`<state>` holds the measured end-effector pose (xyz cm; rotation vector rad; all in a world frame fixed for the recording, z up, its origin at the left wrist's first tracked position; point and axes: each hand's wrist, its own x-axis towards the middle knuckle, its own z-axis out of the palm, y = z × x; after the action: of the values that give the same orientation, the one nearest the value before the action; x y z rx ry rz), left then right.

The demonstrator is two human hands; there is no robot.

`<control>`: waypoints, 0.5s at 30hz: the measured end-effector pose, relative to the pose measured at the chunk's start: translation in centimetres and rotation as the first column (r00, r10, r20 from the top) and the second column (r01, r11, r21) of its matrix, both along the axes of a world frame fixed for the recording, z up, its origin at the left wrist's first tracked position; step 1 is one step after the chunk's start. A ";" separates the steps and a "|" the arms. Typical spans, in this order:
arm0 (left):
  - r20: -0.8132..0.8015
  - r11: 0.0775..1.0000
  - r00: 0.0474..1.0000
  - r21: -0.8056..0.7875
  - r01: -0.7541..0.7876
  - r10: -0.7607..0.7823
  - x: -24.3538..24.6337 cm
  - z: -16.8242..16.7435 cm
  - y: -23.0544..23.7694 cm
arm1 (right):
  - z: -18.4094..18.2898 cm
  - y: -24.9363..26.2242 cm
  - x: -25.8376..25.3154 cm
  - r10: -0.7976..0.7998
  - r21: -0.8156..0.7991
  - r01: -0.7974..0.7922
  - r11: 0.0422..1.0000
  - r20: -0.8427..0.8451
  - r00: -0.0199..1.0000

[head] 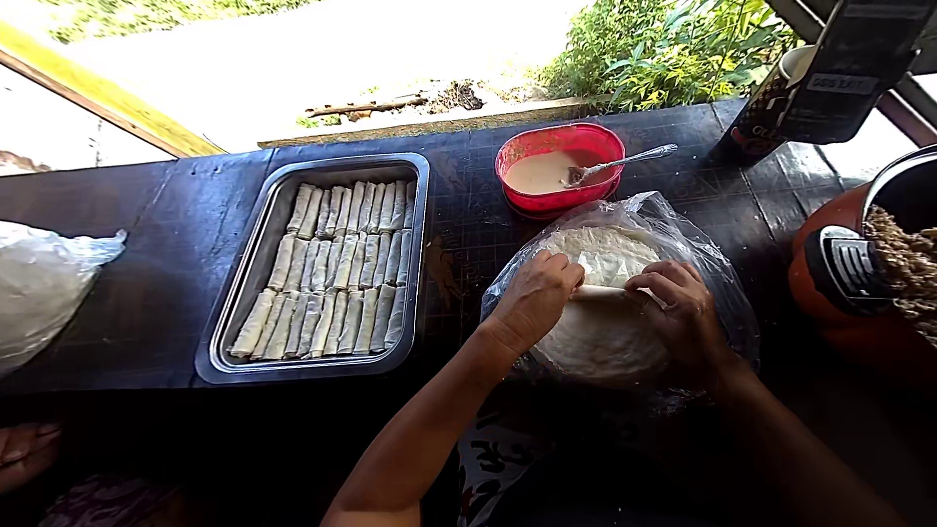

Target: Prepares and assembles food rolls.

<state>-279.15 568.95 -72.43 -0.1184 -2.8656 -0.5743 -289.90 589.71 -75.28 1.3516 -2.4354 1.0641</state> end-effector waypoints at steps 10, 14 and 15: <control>-0.145 0.992 0.983 -0.066 0.105 -0.114 0.0 -0.4 2.1 | 6.9 -5.7 -4.3 0.205 0.173 -0.210 0.962 0.048 0.978; -0.101 0.990 0.989 -0.095 0.100 -0.109 -0.3 -0.3 2.2 | 8.0 -12.9 -8.5 0.268 0.340 -0.245 0.908 -0.021 0.963; -0.104 0.989 0.989 -0.111 0.098 -0.109 -0.5 -0.3 2.2 | 8.0 -14.7 -9.2 0.257 0.449 -0.233 0.863 0.008 0.966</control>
<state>-279.62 571.19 -72.71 -0.3080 -2.7946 -0.4208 -299.14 575.01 -67.25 1.8403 -2.6222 0.5036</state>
